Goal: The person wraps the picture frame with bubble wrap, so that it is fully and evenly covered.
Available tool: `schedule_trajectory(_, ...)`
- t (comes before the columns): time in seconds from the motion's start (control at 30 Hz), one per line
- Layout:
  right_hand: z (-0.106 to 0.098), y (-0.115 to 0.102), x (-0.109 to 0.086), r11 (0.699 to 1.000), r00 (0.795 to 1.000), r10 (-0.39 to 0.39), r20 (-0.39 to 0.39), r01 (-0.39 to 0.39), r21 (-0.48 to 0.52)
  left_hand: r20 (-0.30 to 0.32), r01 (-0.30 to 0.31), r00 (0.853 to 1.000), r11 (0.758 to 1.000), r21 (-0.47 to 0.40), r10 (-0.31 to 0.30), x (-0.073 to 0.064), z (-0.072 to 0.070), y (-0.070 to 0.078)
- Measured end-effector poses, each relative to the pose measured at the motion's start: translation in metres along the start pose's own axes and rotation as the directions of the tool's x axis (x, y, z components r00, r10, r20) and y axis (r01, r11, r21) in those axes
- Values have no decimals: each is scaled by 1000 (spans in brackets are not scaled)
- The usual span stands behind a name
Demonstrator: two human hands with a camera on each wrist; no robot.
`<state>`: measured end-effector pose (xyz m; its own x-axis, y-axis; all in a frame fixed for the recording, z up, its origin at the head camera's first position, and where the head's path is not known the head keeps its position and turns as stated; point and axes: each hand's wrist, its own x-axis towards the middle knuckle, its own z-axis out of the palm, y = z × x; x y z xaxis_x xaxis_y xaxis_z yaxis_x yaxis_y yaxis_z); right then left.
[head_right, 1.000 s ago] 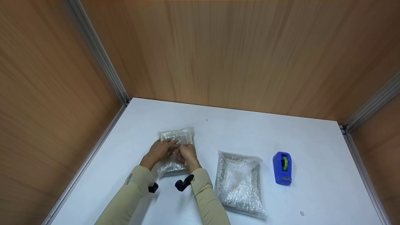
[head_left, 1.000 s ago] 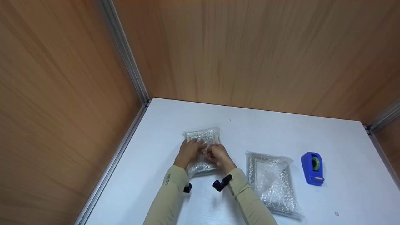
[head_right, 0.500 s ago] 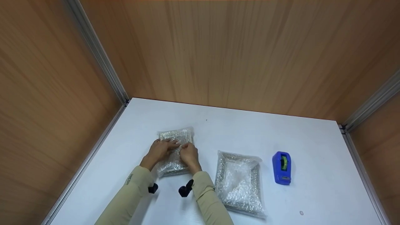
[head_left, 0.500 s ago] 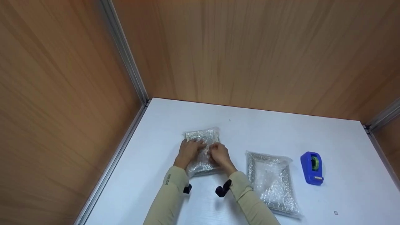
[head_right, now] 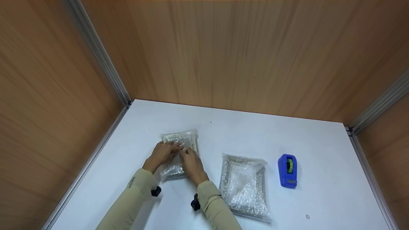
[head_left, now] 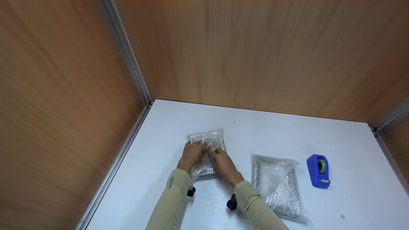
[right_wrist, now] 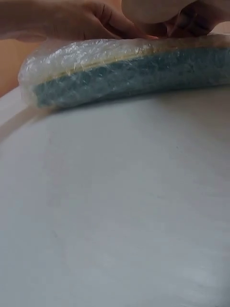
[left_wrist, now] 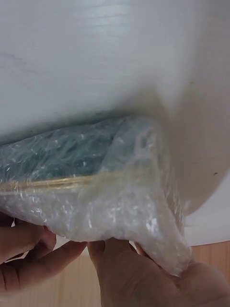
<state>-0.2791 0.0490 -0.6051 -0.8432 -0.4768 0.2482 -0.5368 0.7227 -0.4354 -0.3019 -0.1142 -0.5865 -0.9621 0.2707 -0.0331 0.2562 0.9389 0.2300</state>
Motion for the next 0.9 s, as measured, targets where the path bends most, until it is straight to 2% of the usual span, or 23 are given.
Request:
schedule_trajectory(0.17, 1, 1, -1, 997, 997, -68, -22, 67, -26, 6, -7, 1000, 1000, -29, 7, 0, -1, 0)
schedule_trajectory(0.4, 4, 0, -2, 994, 993, -111, -39, 111, -20, 31, -5, 1000, 998, -63, 7, -1, -2, -1)
schedule_trajectory(0.53, 4, -2, -2, 996, 996, -88, -24, 89, 10, 60, -10, 998, 999, -40, 12, -1, -3, -2)
schedule_trajectory(0.67, 4, -4, 1, 992, 1000, -5, -16, 7, 124, 103, -19, 994, 1000, -19, 21, -1, -7, -4)
schedule_trajectory(0.73, 5, -4, 1, 996, 999, -38, -20, 39, 76, 143, -13, 990, 999, -37, 18, -1, -10, -4)
schedule_trajectory(0.8, 5, -4, 0, 997, 996, -82, -22, 82, -16, 187, -3, 982, 998, -70, 16, -2, -14, -4)
schedule_trajectory(0.9, 5, -2, -2, 968, 985, -171, -8, 167, -188, 229, 13, 973, 995, -101, 11, -3, -17, -4)
